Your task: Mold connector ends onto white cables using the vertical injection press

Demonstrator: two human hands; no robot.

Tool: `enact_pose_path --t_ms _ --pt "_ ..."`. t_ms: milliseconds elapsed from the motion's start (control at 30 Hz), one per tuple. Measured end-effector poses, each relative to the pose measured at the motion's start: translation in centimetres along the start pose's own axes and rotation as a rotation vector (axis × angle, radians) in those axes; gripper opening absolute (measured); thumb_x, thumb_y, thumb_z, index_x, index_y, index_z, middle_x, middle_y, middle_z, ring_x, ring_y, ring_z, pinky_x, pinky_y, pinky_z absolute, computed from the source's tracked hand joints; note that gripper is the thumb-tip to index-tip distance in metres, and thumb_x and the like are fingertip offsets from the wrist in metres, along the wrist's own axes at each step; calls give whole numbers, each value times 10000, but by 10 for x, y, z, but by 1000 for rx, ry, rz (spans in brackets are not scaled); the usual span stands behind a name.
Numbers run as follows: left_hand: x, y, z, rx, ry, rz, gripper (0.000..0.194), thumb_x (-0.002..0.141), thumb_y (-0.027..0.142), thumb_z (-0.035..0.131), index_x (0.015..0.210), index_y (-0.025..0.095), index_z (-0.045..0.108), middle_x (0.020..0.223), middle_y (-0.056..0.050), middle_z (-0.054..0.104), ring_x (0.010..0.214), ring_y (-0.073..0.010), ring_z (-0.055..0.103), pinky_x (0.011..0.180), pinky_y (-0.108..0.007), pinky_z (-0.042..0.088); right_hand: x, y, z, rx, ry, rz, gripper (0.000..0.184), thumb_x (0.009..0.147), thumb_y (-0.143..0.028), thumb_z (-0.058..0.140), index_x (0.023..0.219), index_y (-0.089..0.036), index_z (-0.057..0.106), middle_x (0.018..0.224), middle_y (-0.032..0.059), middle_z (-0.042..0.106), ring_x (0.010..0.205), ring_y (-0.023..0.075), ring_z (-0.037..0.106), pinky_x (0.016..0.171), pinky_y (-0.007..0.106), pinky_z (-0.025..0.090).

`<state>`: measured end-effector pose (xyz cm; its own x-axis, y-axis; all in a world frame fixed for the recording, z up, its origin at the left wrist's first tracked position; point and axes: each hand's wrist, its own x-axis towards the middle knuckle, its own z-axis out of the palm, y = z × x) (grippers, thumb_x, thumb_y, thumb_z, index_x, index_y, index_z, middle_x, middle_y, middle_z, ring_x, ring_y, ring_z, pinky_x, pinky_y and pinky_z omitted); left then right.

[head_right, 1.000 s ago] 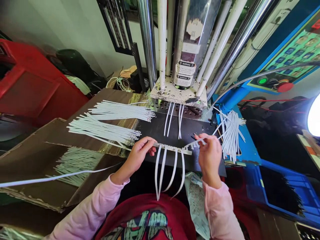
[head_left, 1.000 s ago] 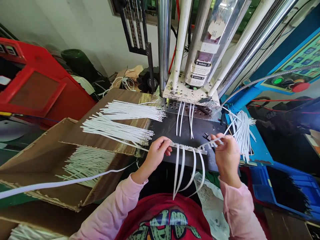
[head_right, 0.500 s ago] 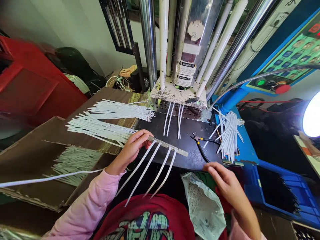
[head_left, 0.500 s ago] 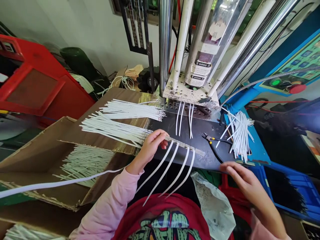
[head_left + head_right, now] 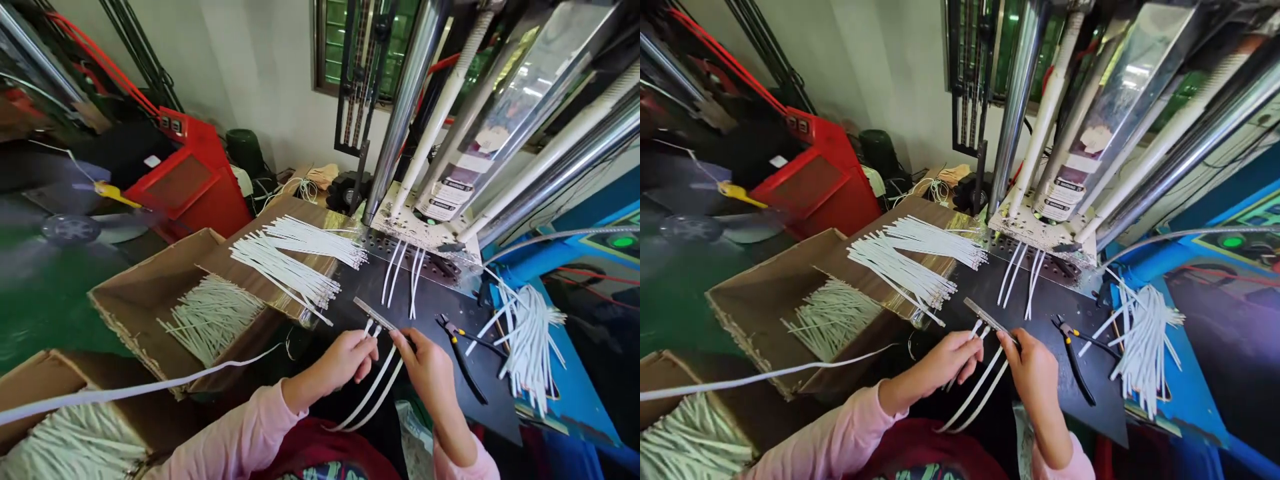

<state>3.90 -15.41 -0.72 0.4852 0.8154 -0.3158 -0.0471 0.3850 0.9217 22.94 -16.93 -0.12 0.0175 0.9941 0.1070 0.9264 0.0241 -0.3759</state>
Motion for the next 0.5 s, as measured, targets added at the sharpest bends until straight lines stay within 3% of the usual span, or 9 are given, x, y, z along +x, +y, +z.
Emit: enact_pose_path --t_ms 100,200,267,333,367,433,500 --pt "-17 -1 7 10 -10 -38 488 892 624 484 680 185 486 403 96 335 365 -57 259 431 -216 197 1 10 3 -76 80 9 707 960 -754 259 924 -235 736 790 64 754 725 232 721 582 276 399" --pt "-32 10 9 26 -147 -54 508 916 629 450 701 176 532 450 66 406 403 -75 327 466 -222 266 3 22 -2 -187 169 154 739 949 -773 227 931 -242 740 760 72 750 667 245 710 549 285 376" --pt "-31 19 9 80 -142 93 527 929 625 448 716 166 596 608 -1 556 584 -119 517 624 -244 412 3 25 -7 -223 204 207 746 936 -790 232 935 -246 743 741 74 744 646 251 702 536 290 365" --pt "-22 24 11 142 -134 252 517 926 597 484 712 160 659 810 -45 627 845 -165 582 851 -274 432 1 20 -11 -171 214 163 740 932 -793 249 936 -242 744 781 74 752 693 249 709 562 291 392" --pt "-15 25 14 160 -158 267 511 918 587 499 701 159 675 830 -46 624 878 -173 571 894 -283 417 0 15 -12 -118 212 122 728 934 -787 263 936 -241 744 822 71 759 734 244 714 593 290 416" --pt "-2 23 24 140 -208 187 521 896 595 511 665 156 667 702 -23 570 749 -159 536 835 -295 433 1 6 -12 -21 199 77 693 932 -776 304 932 -246 750 876 66 768 788 239 715 645 289 445" --pt "5 21 35 72 -207 120 537 879 612 517 631 151 636 601 -3 521 638 -140 498 751 -295 449 6 2 -13 34 189 129 660 924 -766 345 927 -253 759 852 69 769 761 241 708 634 291 443"
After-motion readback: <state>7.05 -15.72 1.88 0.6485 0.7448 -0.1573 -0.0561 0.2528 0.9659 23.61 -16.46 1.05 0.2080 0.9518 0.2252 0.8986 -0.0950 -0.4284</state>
